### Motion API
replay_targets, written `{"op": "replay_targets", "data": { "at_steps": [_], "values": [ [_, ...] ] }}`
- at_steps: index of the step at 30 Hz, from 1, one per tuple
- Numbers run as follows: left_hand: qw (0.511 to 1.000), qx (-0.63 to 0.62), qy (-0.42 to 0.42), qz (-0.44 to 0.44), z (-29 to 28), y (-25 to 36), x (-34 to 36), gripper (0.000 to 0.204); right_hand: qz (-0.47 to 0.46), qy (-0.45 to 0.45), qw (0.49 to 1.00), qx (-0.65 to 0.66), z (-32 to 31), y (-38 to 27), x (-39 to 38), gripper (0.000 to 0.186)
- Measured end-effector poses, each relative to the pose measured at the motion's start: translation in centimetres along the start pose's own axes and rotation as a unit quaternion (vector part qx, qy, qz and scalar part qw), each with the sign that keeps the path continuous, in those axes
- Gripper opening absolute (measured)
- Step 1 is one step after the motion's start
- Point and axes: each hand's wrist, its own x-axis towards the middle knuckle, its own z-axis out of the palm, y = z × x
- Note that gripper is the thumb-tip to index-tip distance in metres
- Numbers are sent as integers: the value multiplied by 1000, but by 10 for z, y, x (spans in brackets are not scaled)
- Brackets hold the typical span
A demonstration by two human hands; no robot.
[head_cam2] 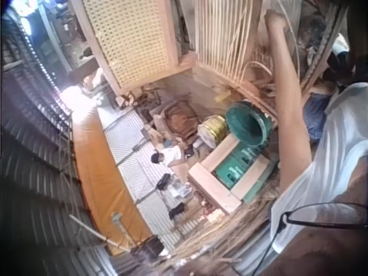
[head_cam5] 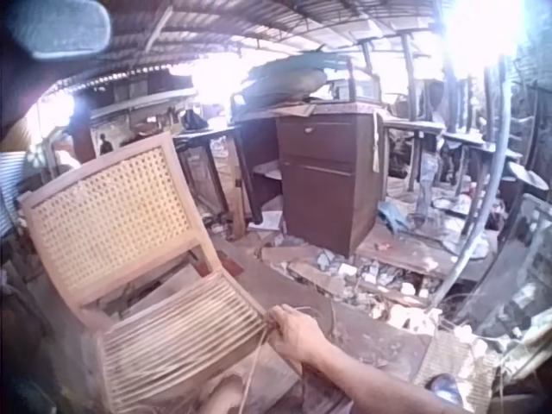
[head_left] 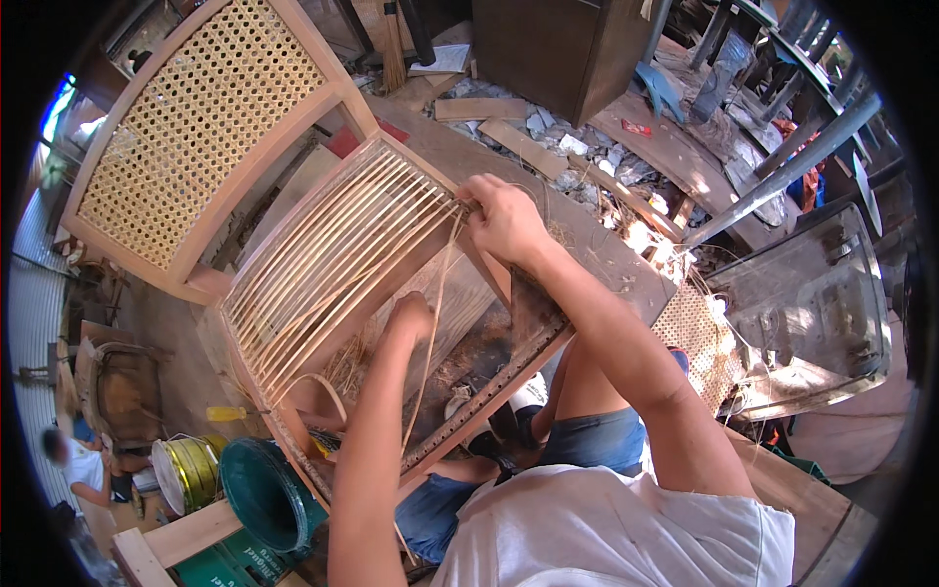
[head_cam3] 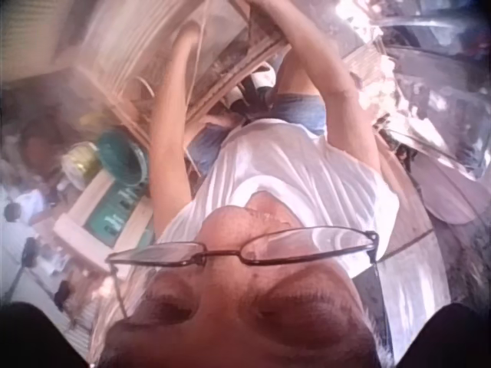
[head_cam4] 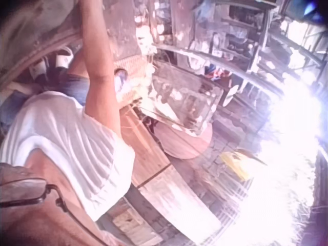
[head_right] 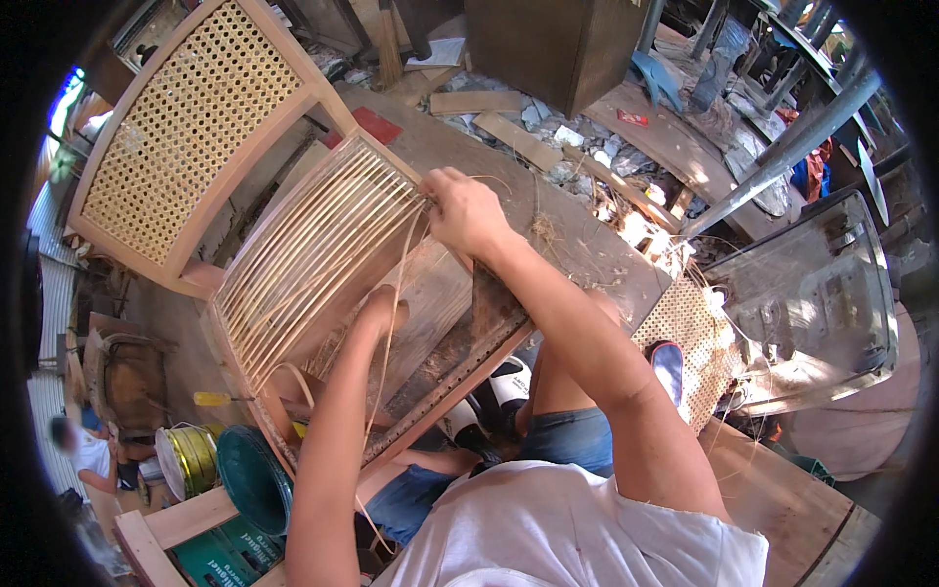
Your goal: Repairing a wooden chair by weaving rattan strips into the seat and using a sanding block.
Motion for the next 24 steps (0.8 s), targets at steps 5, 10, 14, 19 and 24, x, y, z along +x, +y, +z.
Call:
{"op": "replay_targets", "data": {
  "at_steps": [5, 10, 14, 19, 24],
  "values": [
    [994, -6, 34, 100, -85, 33, -115, 37, 122, 66, 977, 164, -10, 8, 11, 22],
    [956, -69, 259, 116, -151, 31, -167, 24, -158, -138, 978, -17, -1, -15, 50, 37],
    [930, -23, 357, 89, -203, -17, -178, 29, -159, -434, 867, -187, 3, -51, 78, 27],
    [928, -204, 287, 120, -211, -81, -181, 41, -287, -203, 929, -116, -56, -93, 107, 23],
    [913, -357, 189, 56, -195, -95, -172, 37, -380, -17, 908, -175, -159, -117, 123, 20]
  ]
}}
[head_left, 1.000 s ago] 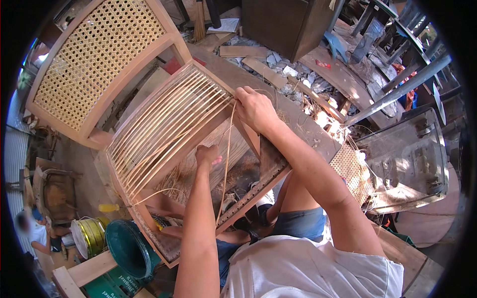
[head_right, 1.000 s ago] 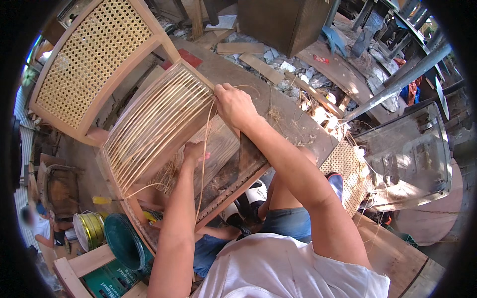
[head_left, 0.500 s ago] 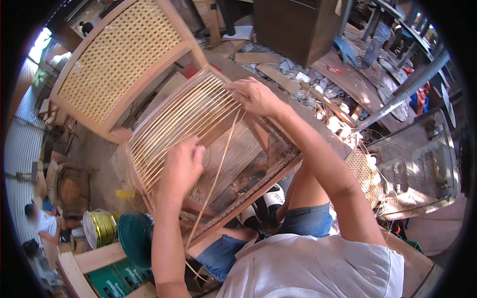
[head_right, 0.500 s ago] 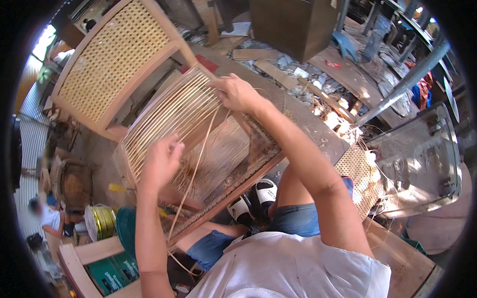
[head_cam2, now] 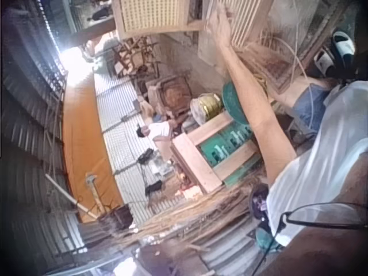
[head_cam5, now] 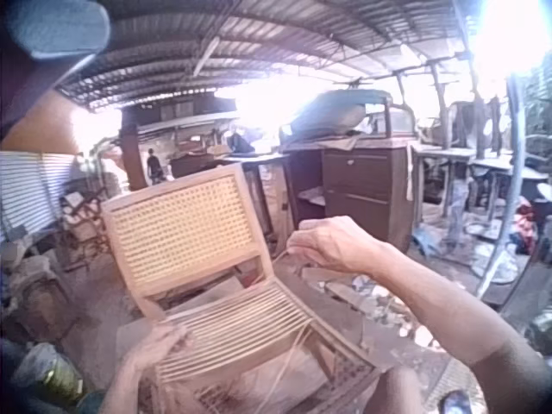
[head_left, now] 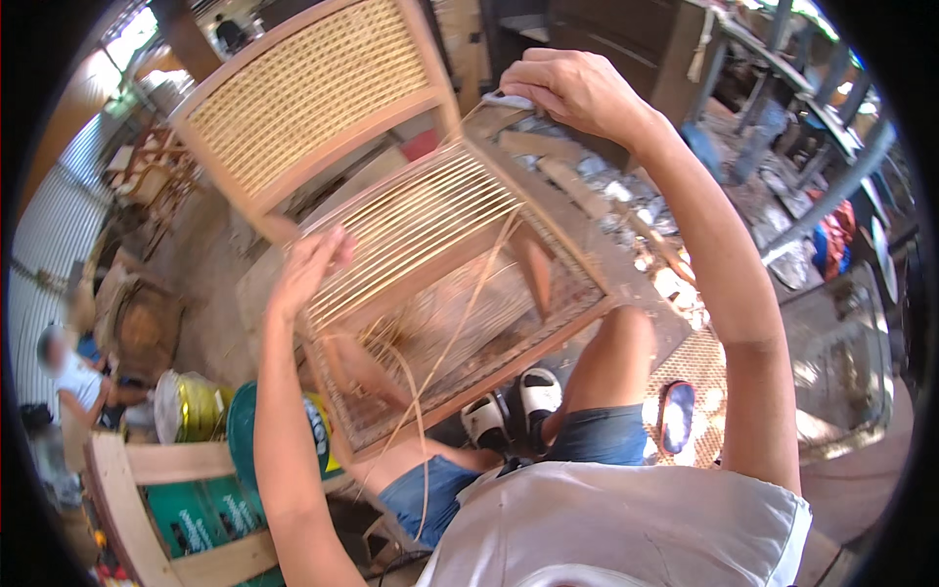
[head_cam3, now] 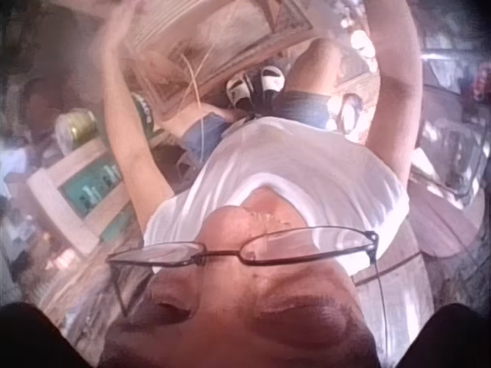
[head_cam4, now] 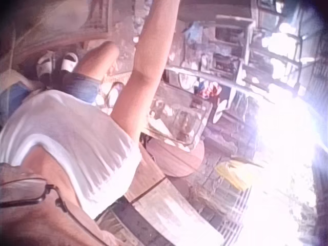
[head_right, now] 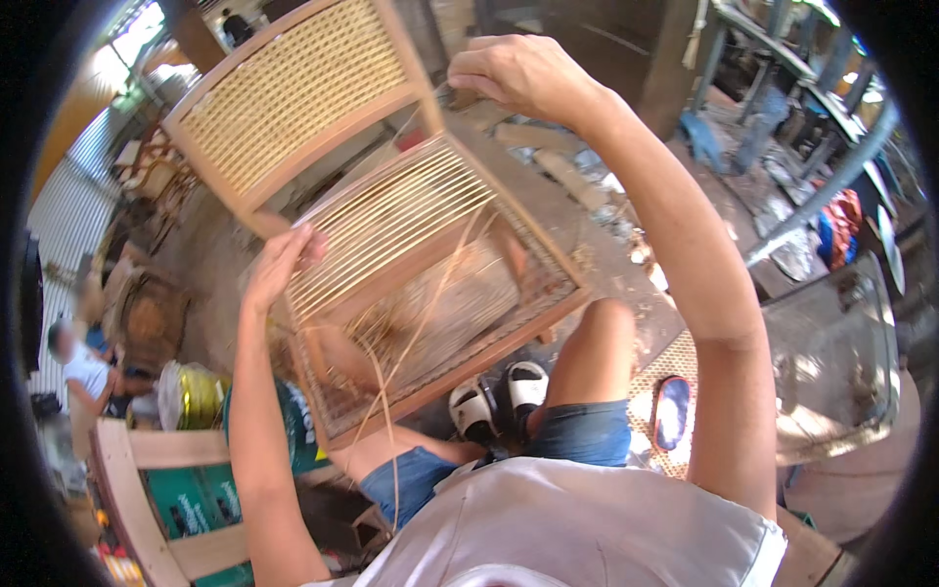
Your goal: Repairing a wooden chair by weaving rattan strips into the seat and using a sanding block.
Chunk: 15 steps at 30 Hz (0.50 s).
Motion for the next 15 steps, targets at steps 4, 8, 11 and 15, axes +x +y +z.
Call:
{"op": "replay_targets", "data": {
  "at_steps": [4, 8, 11, 15],
  "values": [
    [990, 1, -22, 138, 5, 22, -8, 30, 57, 22, 990, -129, -38, 0, -6, 16],
    [966, -39, 40, 251, 29, 49, -10, 33, 76, 72, 978, -179, -48, -13, -21, 15],
    [969, -16, -13, 246, 54, 61, -6, 37, 101, 137, 965, -202, -55, -18, -30, 13],
    [980, -31, -31, 194, 63, 79, -13, 33, 144, 234, 942, -191, -46, -14, -35, 12]
  ]
}}
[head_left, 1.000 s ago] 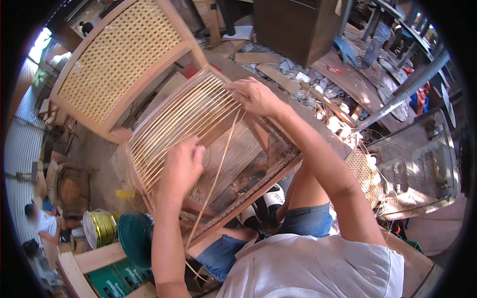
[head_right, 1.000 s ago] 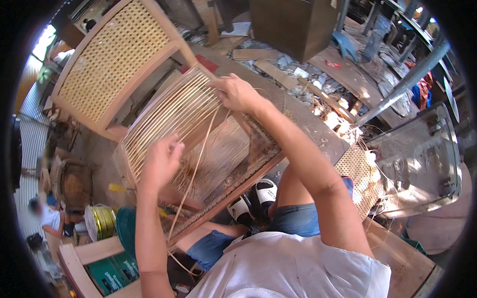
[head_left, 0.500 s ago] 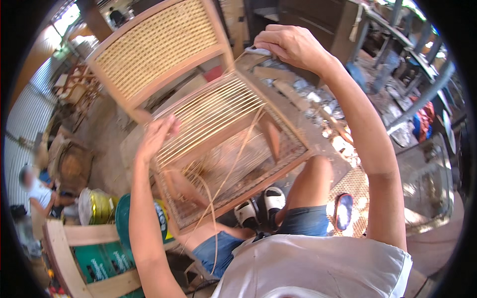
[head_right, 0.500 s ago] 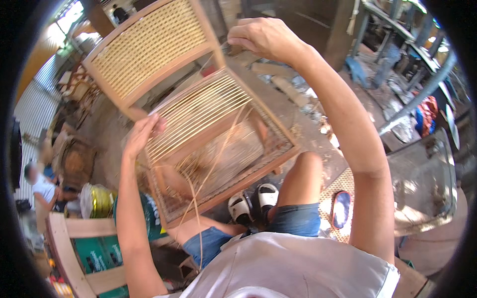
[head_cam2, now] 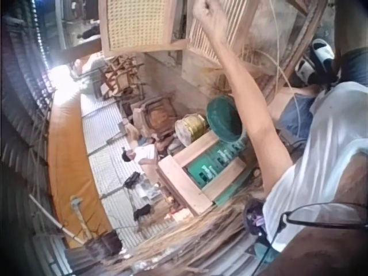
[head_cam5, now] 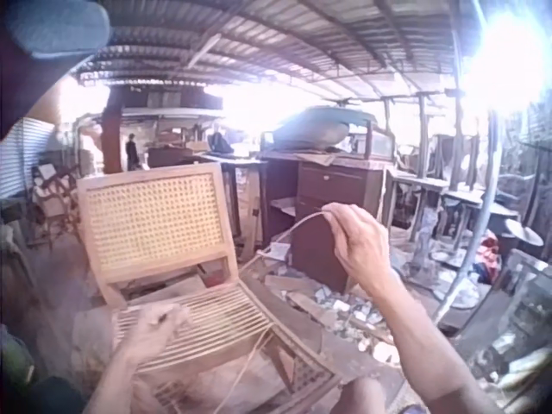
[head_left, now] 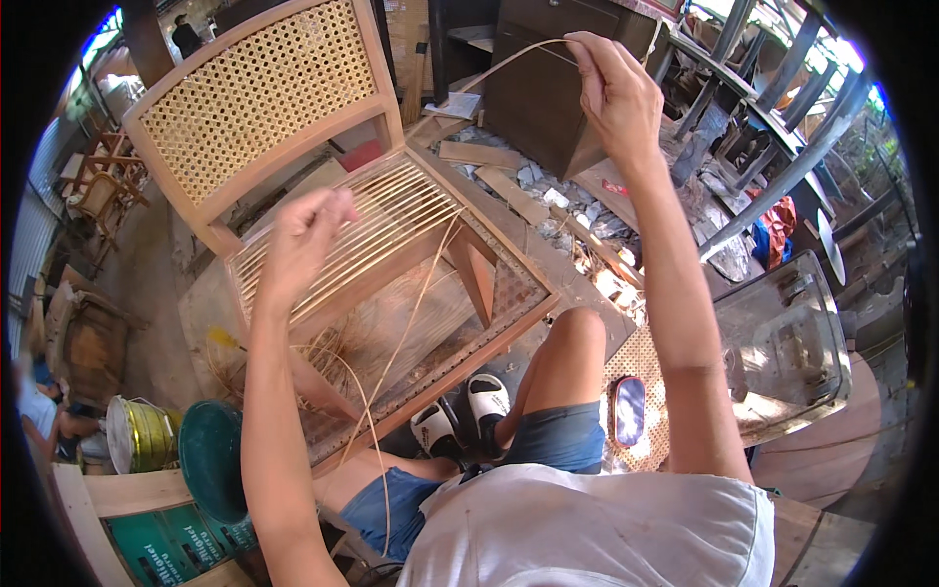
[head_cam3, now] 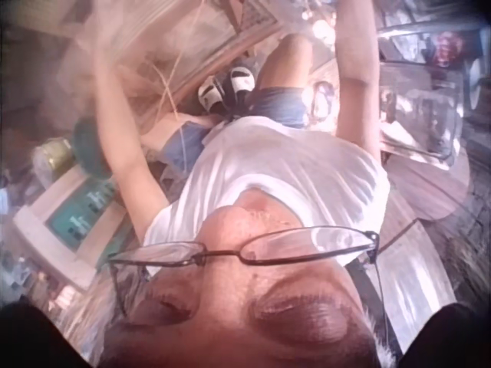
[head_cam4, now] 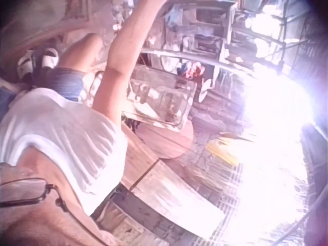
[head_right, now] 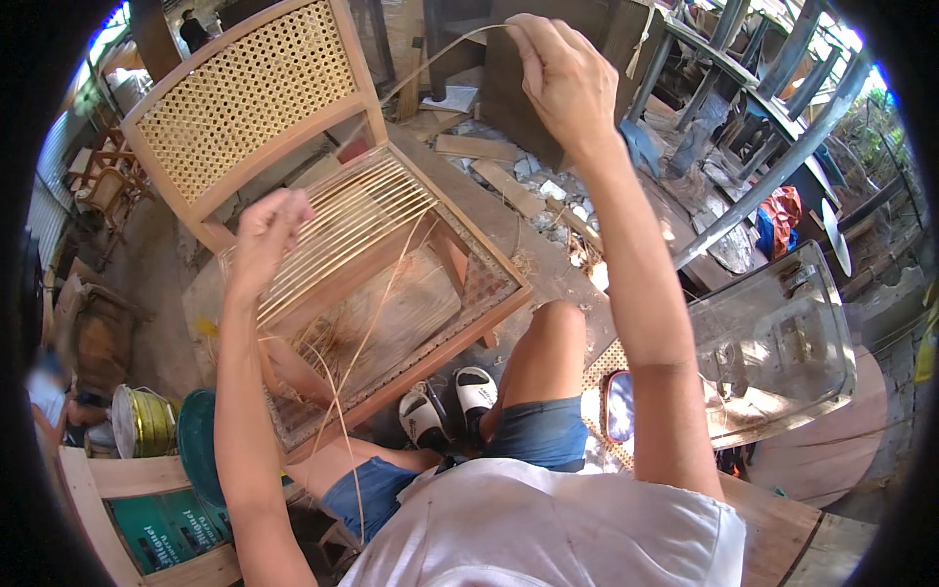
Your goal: Repairing a wooden chair by weaving rattan strips into the seat and using a sanding block.
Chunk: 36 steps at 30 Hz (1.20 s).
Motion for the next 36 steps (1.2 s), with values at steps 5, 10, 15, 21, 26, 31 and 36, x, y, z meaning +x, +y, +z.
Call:
{"op": "replay_targets", "data": {
  "at_steps": [5, 10, 15, 21, 26, 31, 36],
  "values": [
    [988, -63, 110, 85, -11, 37, -21, 24, 173, -150, 962, 149, 55, -41, -60, 12],
    [993, -15, 75, 85, 1, 41, -13, 21, 268, -244, 863, 351, 109, -97, -126, 12],
    [980, 64, 153, 109, 22, 28, 3, 30, 258, -363, 869, 214, 127, -88, -148, 16],
    [915, 215, 218, 263, 43, 16, -3, 30, 290, -428, 848, 116, 129, -58, -159, 19],
    [994, -62, -57, -72, 80, -25, -2, 23, 270, -430, 854, 112, 127, -60, -158, 19],
    [956, -101, -184, -206, 117, -58, 6, 31, 249, -410, 866, 144, 123, -63, -133, 17],
    [989, -101, -101, -48, 170, -47, 32, 19, 304, -382, 833, 261, 118, -77, -117, 18]
  ]
}}
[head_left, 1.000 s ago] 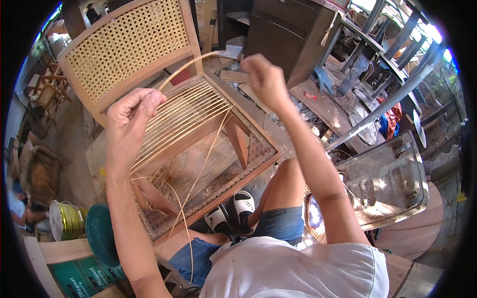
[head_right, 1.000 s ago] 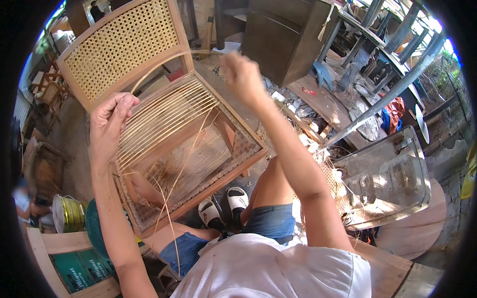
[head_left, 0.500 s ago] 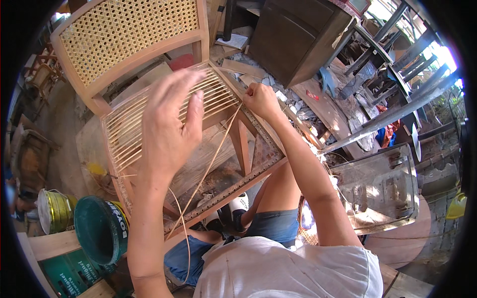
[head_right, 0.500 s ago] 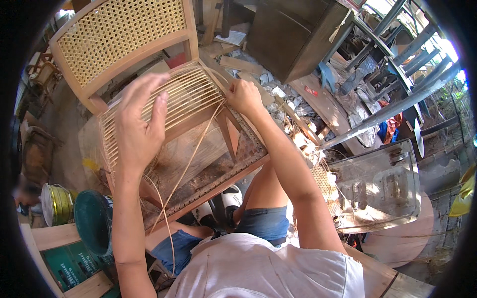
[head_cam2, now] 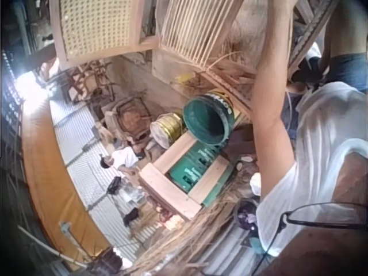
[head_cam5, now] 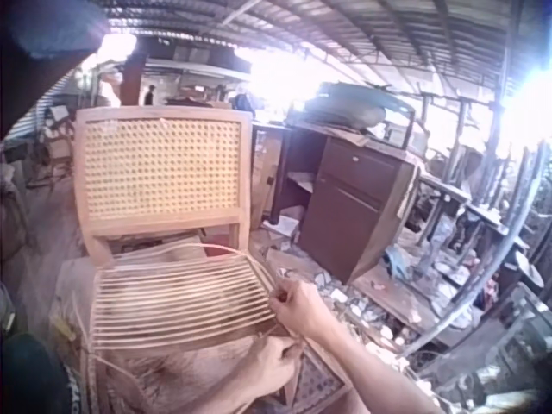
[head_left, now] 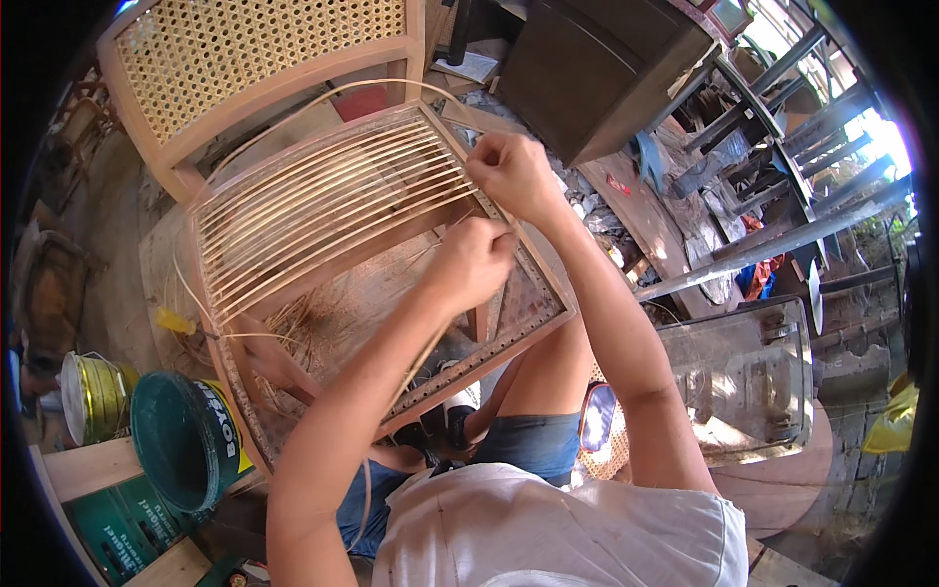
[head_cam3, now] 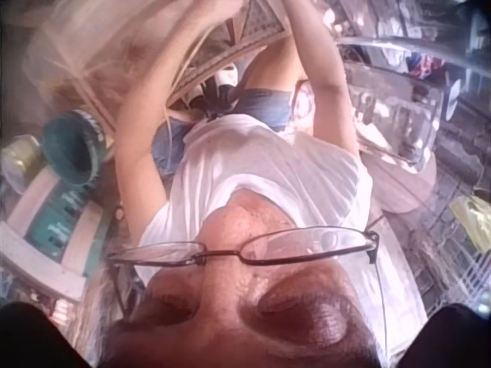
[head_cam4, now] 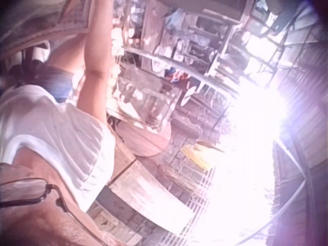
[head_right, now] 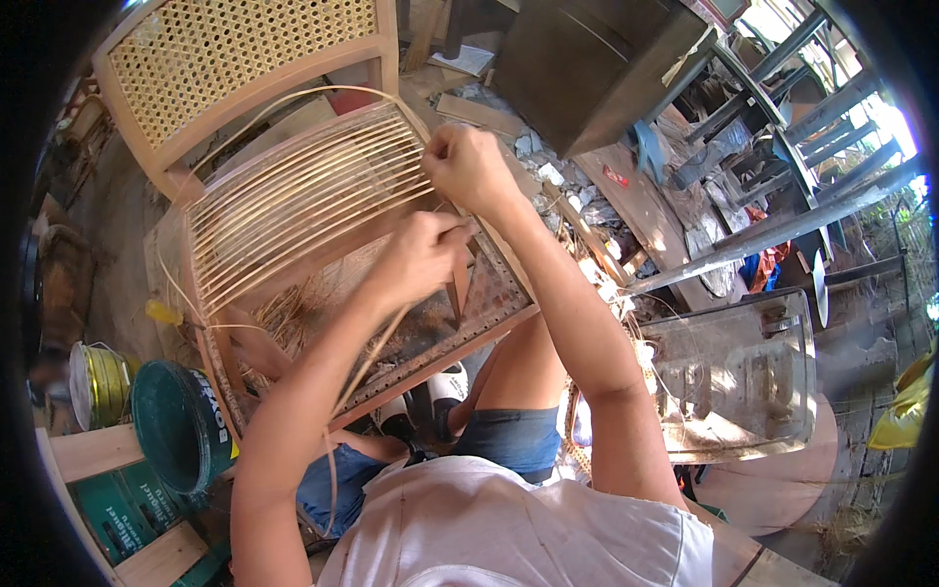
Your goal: Repairing a wooden chair by weaving rattan strips into the seat and using a sanding block.
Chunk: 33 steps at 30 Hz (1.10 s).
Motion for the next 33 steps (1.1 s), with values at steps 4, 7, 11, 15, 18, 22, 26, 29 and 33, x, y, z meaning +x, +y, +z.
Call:
{"op": "replay_targets", "data": {
  "at_steps": [4, 7, 11, 15, 18, 22, 26, 29, 33],
  "values": [
    [961, -266, 4, -76, 33, 6, 17, 21, -36, -118, 983, -139, -4, 1, 6, 16],
    [913, -399, 14, -81, 35, 8, 19, 23, -78, -141, 972, -171, -12, 14, 19, 14],
    [958, -254, -73, -111, 19, 5, 0, 27, -102, -132, 967, -192, -12, 33, 22, 14],
    [983, -20, -108, -144, -5, -11, -32, 27, -108, -91, 973, -183, -5, 41, 10, 13],
    [993, -28, -61, -100, -13, -22, -43, 25, -119, -70, 966, -217, -1, 41, 6, 14],
    [987, -108, -62, -105, -7, -28, -41, 24, -109, -74, 959, -252, 2, 38, 5, 15],
    [983, -136, -64, -108, -3, -31, -38, 25, -116, -83, 950, -279, 1, 29, 5, 15],
    [981, -156, -72, -93, -3, -35, -38, 26, -118, -102, 945, -289, 2, 23, 5, 14],
    [979, -167, -67, -92, -3, -39, -39, 24, -118, -90, 945, -291, 6, 20, 8, 16]
  ]
}}
